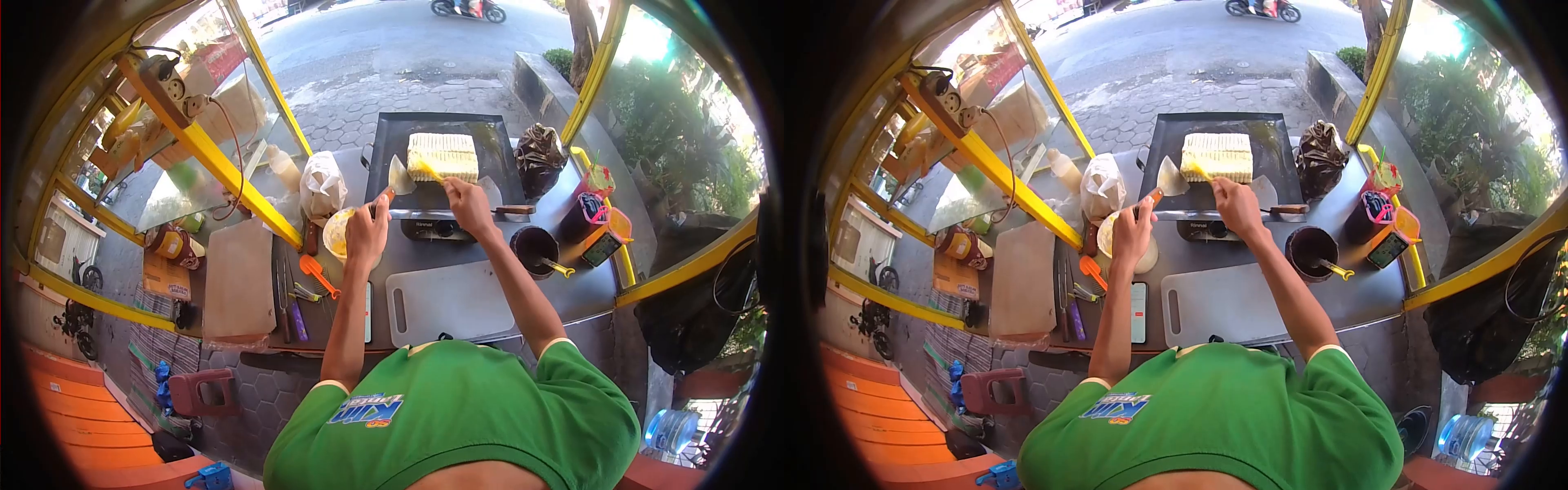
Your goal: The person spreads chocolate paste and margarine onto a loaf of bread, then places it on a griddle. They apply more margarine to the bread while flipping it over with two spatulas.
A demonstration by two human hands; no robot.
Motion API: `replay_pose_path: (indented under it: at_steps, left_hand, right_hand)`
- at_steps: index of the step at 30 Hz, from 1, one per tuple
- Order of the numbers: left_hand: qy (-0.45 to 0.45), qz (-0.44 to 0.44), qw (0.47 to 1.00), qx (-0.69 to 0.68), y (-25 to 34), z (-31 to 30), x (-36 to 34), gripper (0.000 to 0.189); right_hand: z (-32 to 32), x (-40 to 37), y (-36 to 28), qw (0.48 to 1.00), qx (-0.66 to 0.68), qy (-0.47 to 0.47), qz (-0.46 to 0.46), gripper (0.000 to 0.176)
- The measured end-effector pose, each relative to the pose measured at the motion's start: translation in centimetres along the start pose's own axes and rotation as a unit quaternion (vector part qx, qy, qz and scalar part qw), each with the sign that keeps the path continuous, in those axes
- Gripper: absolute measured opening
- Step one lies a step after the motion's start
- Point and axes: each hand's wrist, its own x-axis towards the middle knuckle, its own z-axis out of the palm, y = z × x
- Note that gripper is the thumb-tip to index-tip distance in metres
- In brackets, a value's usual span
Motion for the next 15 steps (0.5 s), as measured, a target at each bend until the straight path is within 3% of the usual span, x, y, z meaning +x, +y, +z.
replay_pose_path:
  at_steps: [2, 4, 5, 6, 8, 10, 12, 14, 15]
  left_hand:
    - [0.01, -0.026, 0.999, -0.047, -0.8, 0.6, -0.8, 0.061]
    - [0.01, -0.032, 0.996, -0.082, -1.1, 1.6, -2.0, 0.061]
    - [0.02, -0.016, 0.995, -0.099, -1.1, 2.3, -2.4, 0.061]
    - [0.029, -0.002, 0.993, -0.115, -1.0, 3.1, -3.0, 0.062]
    - [0.016, -0.028, 0.99, -0.136, -0.9, 4.5, -2.8, 0.061]
    - [0.024, -0.027, 0.984, -0.175, -1.1, 6.1, -2.0, 0.061]
    - [0.018, -0.035, 0.98, -0.196, -1.5, 6.9, -2.1, 0.061]
    - [0.012, -0.046, 0.975, -0.215, -1.9, 7.6, -2.8, 0.061]
    - [0.002, -0.061, 0.956, -0.287, -2.3, 8.0, -3.6, 0.061]
  right_hand:
    - [-0.5, 1.9, 0.1, 0.995, 0.05, -0.004, 0.081, 0.027]
    - [-1.0, 5.1, 2.1, 0.991, 0.019, 0.105, 0.085, 0.028]
    - [-0.9, 6.6, 2.9, 0.984, -0.115, 0.102, 0.086, 0.03]
    - [-0.6, 7.0, 3.5, 0.985, -0.116, 0.097, 0.086, 0.03]
    - [-0.1, 7.8, 3.7, 0.986, -0.144, -0.074, 0.046, 0.03]
    - [-1.2, 8.0, 1.6, 0.992, -0.086, -0.088, -0.005, 0.03]
    - [-2.8, 9.4, 0.0, 0.997, -0.029, -0.056, 0.054, 0.03]
    - [-3.0, 11.2, 1.4, 0.993, -0.101, 0.063, 0.003, 0.027]
    - [-3.8, 11.4, 0.4, 0.977, -0.205, 0.045, 0.032, 0.027]
